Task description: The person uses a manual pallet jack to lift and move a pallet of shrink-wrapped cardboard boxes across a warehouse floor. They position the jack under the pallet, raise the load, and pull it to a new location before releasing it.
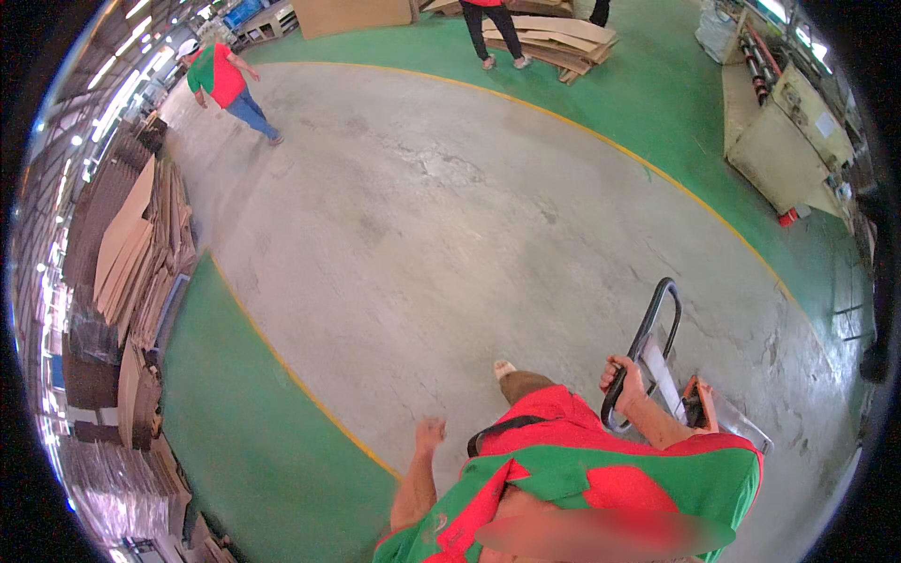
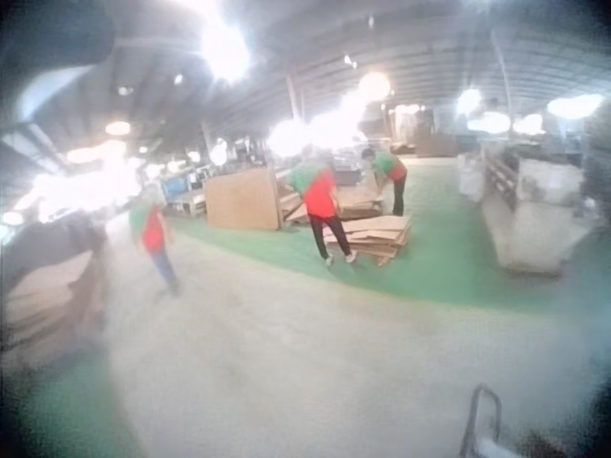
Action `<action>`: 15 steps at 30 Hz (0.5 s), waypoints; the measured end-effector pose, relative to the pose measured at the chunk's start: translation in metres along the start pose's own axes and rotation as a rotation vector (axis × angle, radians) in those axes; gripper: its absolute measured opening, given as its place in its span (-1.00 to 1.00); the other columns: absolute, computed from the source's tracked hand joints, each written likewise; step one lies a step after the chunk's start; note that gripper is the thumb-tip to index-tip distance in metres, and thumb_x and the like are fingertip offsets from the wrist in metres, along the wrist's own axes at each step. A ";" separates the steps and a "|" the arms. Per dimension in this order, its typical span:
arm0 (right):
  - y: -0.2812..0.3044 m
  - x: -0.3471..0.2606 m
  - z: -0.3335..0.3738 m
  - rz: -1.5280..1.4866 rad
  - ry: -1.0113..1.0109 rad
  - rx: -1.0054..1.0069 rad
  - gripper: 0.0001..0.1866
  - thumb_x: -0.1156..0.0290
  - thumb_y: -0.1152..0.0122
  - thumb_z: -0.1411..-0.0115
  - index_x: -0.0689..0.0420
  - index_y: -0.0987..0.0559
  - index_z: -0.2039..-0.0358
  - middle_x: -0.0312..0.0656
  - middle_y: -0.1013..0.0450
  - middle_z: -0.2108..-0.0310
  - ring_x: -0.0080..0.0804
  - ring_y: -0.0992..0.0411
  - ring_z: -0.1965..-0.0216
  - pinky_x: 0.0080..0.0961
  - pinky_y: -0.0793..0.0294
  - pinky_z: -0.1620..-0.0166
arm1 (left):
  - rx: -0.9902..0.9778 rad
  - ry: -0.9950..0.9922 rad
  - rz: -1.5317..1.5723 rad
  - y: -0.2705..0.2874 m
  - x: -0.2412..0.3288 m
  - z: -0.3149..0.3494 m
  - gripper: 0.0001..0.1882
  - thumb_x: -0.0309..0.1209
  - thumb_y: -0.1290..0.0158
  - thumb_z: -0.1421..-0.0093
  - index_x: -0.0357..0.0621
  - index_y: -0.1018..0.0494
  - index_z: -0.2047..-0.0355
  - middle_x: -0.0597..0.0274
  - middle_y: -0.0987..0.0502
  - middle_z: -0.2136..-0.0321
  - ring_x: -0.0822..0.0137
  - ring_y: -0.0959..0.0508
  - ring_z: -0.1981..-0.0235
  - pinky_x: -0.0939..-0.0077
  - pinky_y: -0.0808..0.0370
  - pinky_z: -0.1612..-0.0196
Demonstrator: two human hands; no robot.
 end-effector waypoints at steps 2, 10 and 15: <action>-0.059 0.017 -0.022 -0.003 -0.023 -0.031 -0.83 0.28 -0.13 -0.21 0.11 -0.44 0.33 -0.36 -0.25 0.64 -0.48 -0.21 0.64 -0.49 -0.26 0.52 | 0.072 -0.277 -0.105 0.043 -0.007 0.007 -0.64 -0.14 -0.07 -0.24 -0.23 -0.53 0.44 0.20 -0.52 0.64 0.35 -0.51 0.62 0.41 -0.43 0.55; -0.300 0.082 -0.137 -0.042 0.045 -0.130 -0.81 0.27 -0.16 -0.21 0.12 -0.45 0.31 -0.36 -0.25 0.62 -0.48 -0.24 0.60 -0.48 -0.27 0.50 | -0.001 0.109 -0.214 0.168 -0.046 -0.071 -0.58 -0.11 0.06 -0.29 -0.06 -0.53 0.61 0.25 -0.56 0.61 0.27 -0.56 0.49 0.19 -0.41 0.45; -0.455 0.134 -0.194 -0.011 0.087 -0.092 -0.84 0.31 -0.17 -0.20 0.10 -0.46 0.30 -0.37 -0.24 0.63 -0.51 -0.21 0.61 -0.55 -0.25 0.49 | 0.021 0.148 0.070 0.303 0.031 -0.227 -0.54 -0.06 0.12 -0.29 0.01 -0.54 0.63 0.28 -0.57 0.60 0.22 -0.57 0.47 0.10 -0.41 0.38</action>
Point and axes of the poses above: each hand's wrist, its own z-axis away from the middle knuckle, its own y-axis out of the back of the hand, x = y × z, the point moved 7 cm from there along -z, towards the middle knuckle
